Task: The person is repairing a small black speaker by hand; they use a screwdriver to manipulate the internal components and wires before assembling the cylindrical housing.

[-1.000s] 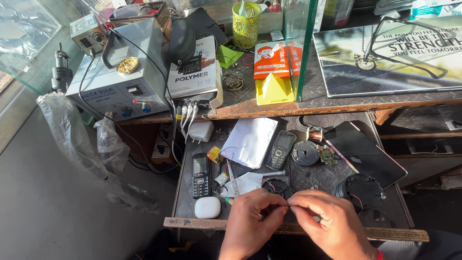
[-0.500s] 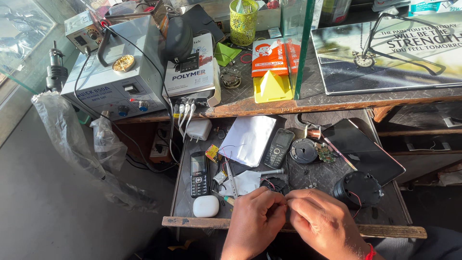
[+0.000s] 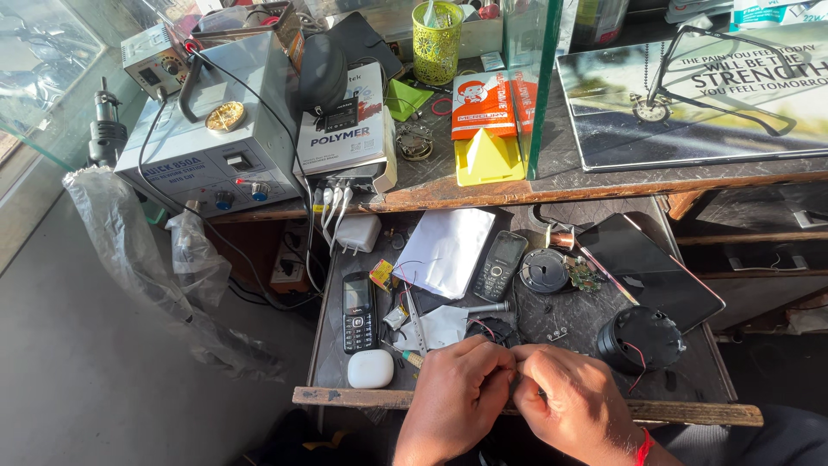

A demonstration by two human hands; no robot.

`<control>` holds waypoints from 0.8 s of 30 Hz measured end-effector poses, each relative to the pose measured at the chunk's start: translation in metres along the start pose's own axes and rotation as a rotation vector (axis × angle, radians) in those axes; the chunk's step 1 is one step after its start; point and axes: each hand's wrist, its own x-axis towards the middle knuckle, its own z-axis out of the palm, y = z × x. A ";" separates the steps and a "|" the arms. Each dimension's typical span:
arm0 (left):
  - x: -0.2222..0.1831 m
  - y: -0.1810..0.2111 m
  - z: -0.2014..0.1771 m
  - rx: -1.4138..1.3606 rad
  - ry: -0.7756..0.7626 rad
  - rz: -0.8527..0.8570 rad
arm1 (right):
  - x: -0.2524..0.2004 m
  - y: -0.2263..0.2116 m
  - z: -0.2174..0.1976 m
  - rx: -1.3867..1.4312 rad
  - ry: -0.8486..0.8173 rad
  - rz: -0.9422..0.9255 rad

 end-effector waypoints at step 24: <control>-0.005 -0.008 -0.008 -0.194 -0.002 -0.040 | -0.003 0.010 -0.002 0.152 0.031 0.193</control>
